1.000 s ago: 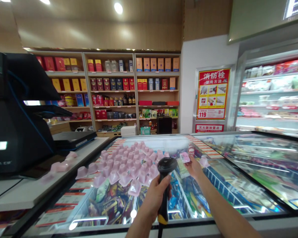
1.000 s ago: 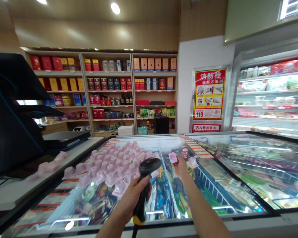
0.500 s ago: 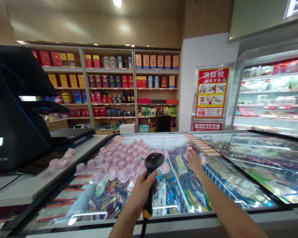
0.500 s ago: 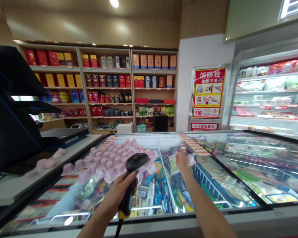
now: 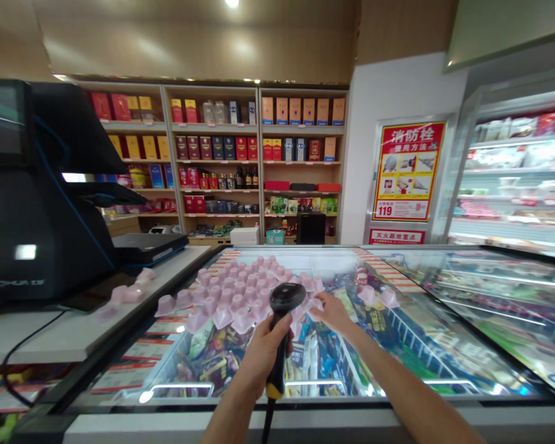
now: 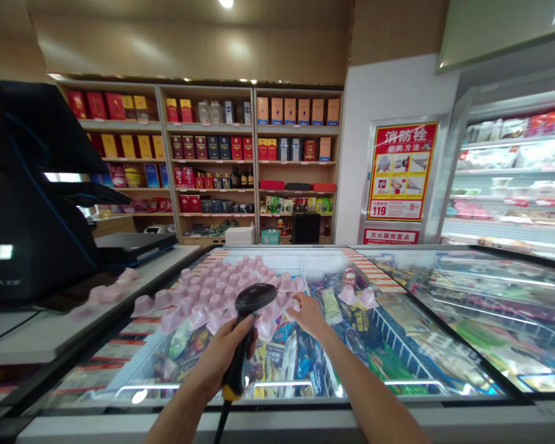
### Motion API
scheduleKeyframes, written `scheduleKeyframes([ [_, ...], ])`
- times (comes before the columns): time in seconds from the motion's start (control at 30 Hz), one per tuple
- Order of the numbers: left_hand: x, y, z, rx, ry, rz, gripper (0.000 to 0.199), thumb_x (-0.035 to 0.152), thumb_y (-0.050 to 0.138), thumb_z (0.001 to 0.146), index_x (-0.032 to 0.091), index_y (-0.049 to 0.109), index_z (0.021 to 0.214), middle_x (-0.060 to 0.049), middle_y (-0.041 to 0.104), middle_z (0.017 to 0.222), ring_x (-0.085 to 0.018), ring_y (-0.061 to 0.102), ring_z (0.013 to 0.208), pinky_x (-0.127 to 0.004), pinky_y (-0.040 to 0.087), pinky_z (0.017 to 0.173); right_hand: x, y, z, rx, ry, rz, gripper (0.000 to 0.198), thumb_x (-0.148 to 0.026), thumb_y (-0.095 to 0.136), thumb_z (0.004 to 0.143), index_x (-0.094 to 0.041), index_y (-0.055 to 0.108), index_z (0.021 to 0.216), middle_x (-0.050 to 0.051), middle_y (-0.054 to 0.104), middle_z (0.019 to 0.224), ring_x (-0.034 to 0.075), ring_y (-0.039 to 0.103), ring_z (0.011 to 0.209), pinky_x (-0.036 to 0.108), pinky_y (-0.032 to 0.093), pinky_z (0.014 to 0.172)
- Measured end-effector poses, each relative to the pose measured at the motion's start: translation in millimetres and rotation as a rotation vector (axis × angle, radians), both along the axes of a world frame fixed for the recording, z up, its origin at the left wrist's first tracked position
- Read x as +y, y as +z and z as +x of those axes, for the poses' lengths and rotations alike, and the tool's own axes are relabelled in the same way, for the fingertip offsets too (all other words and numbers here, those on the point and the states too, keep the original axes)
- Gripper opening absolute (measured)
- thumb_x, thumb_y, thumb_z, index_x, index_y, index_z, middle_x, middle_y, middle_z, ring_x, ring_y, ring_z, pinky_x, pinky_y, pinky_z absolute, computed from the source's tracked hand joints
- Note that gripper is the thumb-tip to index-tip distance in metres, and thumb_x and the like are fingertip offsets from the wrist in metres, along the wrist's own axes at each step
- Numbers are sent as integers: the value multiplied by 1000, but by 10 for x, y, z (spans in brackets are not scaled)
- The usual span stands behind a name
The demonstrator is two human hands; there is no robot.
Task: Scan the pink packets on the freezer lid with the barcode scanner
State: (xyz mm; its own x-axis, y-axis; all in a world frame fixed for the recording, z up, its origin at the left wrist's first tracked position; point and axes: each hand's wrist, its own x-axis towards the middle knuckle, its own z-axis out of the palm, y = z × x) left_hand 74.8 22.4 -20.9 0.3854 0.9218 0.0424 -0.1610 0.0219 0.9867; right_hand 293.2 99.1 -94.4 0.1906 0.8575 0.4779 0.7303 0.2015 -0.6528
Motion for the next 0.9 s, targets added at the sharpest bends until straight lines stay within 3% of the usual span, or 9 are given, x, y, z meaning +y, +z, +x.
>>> scheduleKeyframes([
  [0.1,-14,17,-34,-12,2,-13,30,43,51,69,14,49,63,3,48,49,-7,42,44,-20,32,46,-62,59,56,280,-14,-38,14,-23,58,53,-21,62,66,0,61,59,18,54,59,27,37,57],
  [0.2,-36,29,-36,-24,-32,-20,30,43,52,69,14,48,64,3,48,50,-6,42,44,-20,32,46,-99,126,220,795,20,-75,12,-27,51,59,-19,59,60,0,59,52,16,54,54,27,38,52],
  [0.27,-51,35,-17,-24,-71,-27,29,43,53,68,14,48,64,4,48,50,-6,42,43,-20,33,46,-90,147,309,1080,48,-48,13,-27,48,61,-18,57,58,0,57,48,15,52,49,26,39,50],
  [0.33,-65,43,5,-16,-107,-40,30,43,54,67,15,47,65,4,48,51,-6,43,44,-19,33,46,-62,148,366,1232,77,15,9,-24,49,61,-18,54,57,-1,56,46,13,51,46,24,39,48],
  [0.43,-87,56,25,-6,-138,-37,30,44,54,67,15,47,65,4,48,53,-6,44,44,-19,34,46,-16,138,401,1307,128,71,6,-22,50,61,-18,53,57,-2,55,46,11,50,44,22,38,46],
  [0.73,-170,91,73,1,-188,-79,29,43,56,66,15,48,67,4,50,56,-6,45,45,-20,34,48,-2,193,380,1334,124,61,6,-20,50,62,-18,53,57,-1,56,49,11,52,48,23,43,51],
  [0.9,-193,147,82,34,-169,-38,28,42,55,67,15,48,65,4,49,52,-6,42,44,-20,33,47,7,172,412,1153,36,83,8,-24,49,62,-19,54,59,0,57,51,14,54,51,26,44,52],
])
